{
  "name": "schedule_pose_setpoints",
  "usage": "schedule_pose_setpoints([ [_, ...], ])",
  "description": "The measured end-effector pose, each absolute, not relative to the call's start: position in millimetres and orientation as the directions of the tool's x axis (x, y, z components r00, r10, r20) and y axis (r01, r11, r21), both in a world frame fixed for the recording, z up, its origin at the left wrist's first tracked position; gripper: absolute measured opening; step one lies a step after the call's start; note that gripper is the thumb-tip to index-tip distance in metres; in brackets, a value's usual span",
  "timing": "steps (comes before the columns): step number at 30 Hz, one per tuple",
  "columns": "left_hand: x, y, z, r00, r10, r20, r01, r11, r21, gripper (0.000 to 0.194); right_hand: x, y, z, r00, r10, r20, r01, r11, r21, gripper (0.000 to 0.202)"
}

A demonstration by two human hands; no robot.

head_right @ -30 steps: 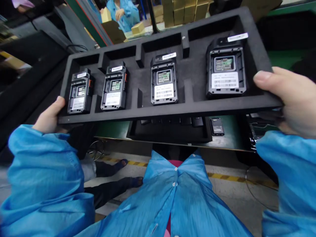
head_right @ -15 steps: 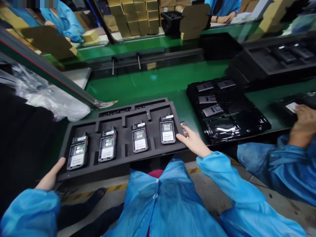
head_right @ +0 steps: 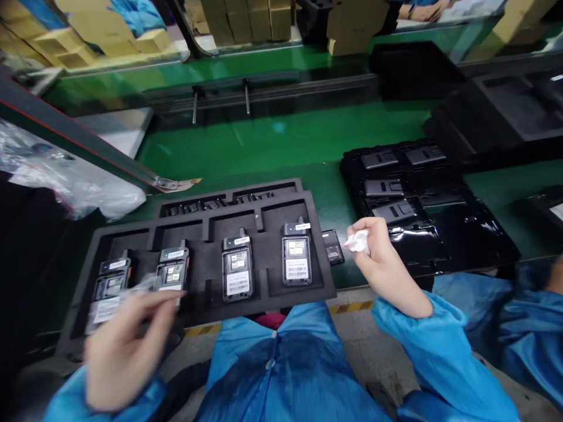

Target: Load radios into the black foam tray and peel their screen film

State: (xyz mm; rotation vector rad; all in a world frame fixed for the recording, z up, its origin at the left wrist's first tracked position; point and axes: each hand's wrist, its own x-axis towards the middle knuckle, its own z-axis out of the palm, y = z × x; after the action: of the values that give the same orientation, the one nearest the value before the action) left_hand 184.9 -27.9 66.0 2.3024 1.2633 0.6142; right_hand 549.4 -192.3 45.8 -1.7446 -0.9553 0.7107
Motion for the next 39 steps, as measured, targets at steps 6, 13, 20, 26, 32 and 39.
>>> schedule_pose_setpoints([
  [6, 309, -67, 62, 0.784, 0.611, 0.114, 0.434, -0.670, 0.603, 0.017, 528, -165, 66, 0.233, 0.936, -0.262, 0.170, -0.305, -0.937, 0.015],
  [13, 344, -61, 65, 0.740, 0.672, -0.020, 0.420, -0.438, 0.795, 0.024, 510, -158, 74, 0.102, 0.946, -0.307, 0.274, -0.324, -0.906, 0.029],
  [20, 345, -59, 61, 0.800, 0.588, -0.117, 0.375, -0.338, 0.863, 0.020, 505, -161, 83, 0.095, 0.933, -0.348, 0.247, -0.360, -0.899, 0.022],
  [26, 336, -65, 61, 0.769, 0.619, -0.158, 0.380, -0.244, 0.892, 0.013, 494, -169, 69, 0.150, 0.930, -0.337, -0.002, -0.340, -0.940, 0.013],
  [32, 325, -72, 65, 0.827, 0.561, 0.023, 0.322, -0.508, 0.799, 0.013, 484, -176, 72, 0.135, 0.949, -0.285, 0.220, -0.309, -0.925, 0.034],
  [39, 326, -85, 46, 0.860, 0.421, 0.289, 0.287, -0.867, 0.408, 0.025, 510, -171, 74, 0.232, 0.972, -0.043, 0.667, -0.192, -0.720, 0.013],
])
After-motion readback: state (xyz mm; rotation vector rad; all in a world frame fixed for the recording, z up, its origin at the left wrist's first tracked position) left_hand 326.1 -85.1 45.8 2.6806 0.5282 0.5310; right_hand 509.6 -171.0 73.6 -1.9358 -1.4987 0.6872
